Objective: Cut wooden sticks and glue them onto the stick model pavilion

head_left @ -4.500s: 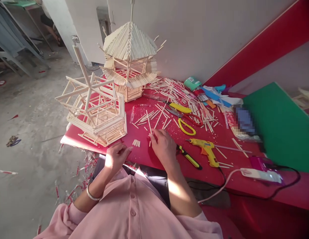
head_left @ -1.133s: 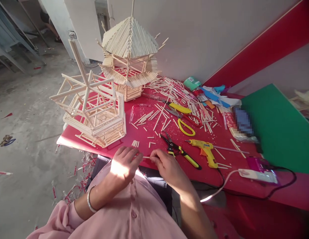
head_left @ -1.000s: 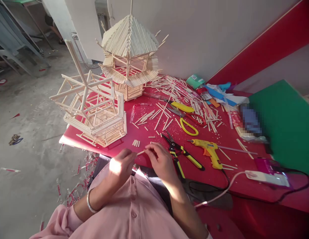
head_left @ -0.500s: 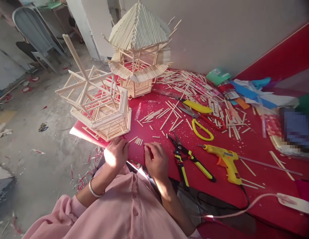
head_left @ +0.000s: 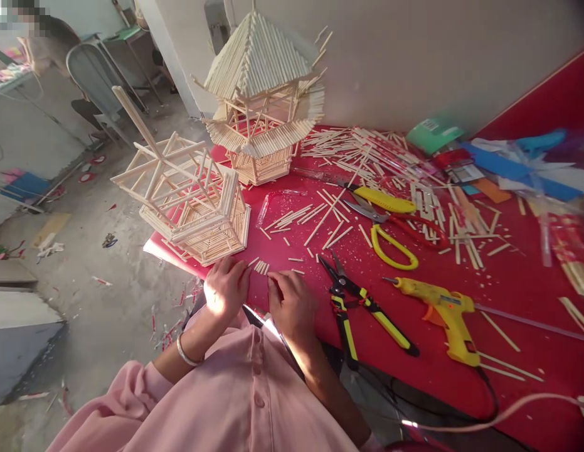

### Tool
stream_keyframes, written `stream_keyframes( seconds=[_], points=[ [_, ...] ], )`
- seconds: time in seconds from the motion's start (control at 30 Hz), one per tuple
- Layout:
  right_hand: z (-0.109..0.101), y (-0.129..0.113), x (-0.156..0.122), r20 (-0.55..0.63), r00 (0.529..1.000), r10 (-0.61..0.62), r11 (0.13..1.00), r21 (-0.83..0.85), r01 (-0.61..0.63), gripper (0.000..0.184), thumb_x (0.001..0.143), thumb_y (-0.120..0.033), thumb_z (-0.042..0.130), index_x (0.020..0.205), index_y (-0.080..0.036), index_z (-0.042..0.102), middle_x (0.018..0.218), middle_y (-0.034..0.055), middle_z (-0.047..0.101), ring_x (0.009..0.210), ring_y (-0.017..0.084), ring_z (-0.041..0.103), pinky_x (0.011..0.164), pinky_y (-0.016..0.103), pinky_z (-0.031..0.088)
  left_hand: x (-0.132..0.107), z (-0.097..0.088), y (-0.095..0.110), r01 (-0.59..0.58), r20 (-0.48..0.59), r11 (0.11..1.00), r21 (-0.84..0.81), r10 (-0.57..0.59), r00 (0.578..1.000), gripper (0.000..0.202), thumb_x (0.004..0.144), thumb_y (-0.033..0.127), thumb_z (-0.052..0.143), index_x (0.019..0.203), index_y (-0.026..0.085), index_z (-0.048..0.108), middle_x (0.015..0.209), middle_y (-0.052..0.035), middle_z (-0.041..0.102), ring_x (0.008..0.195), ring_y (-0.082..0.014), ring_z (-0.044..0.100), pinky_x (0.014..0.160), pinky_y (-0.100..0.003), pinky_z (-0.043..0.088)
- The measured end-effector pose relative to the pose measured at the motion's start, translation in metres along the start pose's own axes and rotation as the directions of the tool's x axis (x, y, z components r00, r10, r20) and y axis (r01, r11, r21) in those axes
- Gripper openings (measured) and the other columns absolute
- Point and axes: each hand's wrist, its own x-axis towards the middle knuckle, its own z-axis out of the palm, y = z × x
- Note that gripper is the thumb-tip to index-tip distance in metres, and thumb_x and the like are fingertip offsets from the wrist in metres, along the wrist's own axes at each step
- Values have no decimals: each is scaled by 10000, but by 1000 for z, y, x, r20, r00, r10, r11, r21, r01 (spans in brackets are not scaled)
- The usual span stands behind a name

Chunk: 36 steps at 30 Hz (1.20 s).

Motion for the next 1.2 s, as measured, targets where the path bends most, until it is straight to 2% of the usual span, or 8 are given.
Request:
stream_keyframes(
  seconds=[0.2, 0.67, 0.77, 0.9, 0.97, 1.03, 1.1, 1.2],
  points=[
    [2, 2, -2, -55, 997, -52, 999, 13, 53, 178, 942, -210, 513, 1002, -201, 680, 887, 58, 689, 829, 196, 624, 726, 294, 448, 1, 4, 2, 26, 18, 1000, 2, -26, 999, 190, 914, 257, 560, 805, 210, 709, 824, -37, 674, 780, -183, 628, 683, -271, 463],
    [1, 2, -1, -43, 997, -60, 998, 11, 61, 176, 944, -220, 515, 990, -197, 684, 859, 57, 689, 811, 196, 616, 717, 299, 441, -2, 2, 4, 85, 65, 996, -37, -82, 994, 196, 917, 262, 543, 813, 210, 701, 839, -33, 678, 781, -160, 649, 636, -240, 458],
    [1, 2, -1, -48, 997, -53, 998, 27, 54, 176, 946, -221, 515, 989, -198, 685, 865, 56, 692, 816, 195, 621, 723, 298, 447, 0, -3, 3, 58, 129, 998, 11, -59, 990, 157, 894, 235, 555, 843, 212, 702, 880, -45, 688, 793, -175, 655, 623, -248, 465],
    [2, 2, -2, -53, 997, -47, 998, 34, 49, 175, 949, -226, 517, 976, -193, 686, 865, 56, 696, 816, 198, 624, 731, 305, 453, 6, -14, -5, 0, 286, 989, 151, -44, 957, 159, 808, 133, 590, 869, 215, 712, 845, -62, 698, 759, -209, 661, 565, -266, 455],
    [3, 2, -2, -63, 997, -41, 999, 30, 43, 176, 950, -235, 518, 969, -194, 687, 853, 56, 696, 806, 200, 624, 722, 307, 455, 9, -23, -10, -1, 286, 988, 153, -43, 957, 182, 787, 113, 597, 878, 212, 718, 789, -59, 695, 720, -207, 658, 549, -264, 460],
    [2, 2, -2, -79, 996, -38, 998, 51, 42, 175, 948, -237, 519, 968, -194, 688, 853, 57, 701, 805, 199, 629, 722, 306, 463, 9, -37, -13, -3, 205, 1000, 26, -3, 979, 187, 799, 112, 589, 891, 209, 720, 787, -52, 696, 686, -177, 651, 553, -250, 482],
    [1, 1, -3, -93, 995, -36, 992, 114, 47, 172, 945, -234, 521, 967, -194, 686, 865, 59, 709, 819, 193, 637, 745, 302, 477, 7, -54, -12, -9, 94, 974, -226, 31, 995, 180, 831, 120, 581, 912, 209, 716, 842, -41, 699, 664, -133, 643, 577, -230, 515],
    [-3, 0, -4, -79, 997, -11, 965, 261, 31, 152, 930, -259, 550, 979, -209, 685, 868, 50, 717, 767, 169, 633, 743, 290, 499, 3, -74, -6, 52, 9, 782, -621, -59, 998, 154, 832, 107, 627, 910, 214, 704, 908, -35, 692, 766, -140, 676, 659, -253, 577]
  ],
)
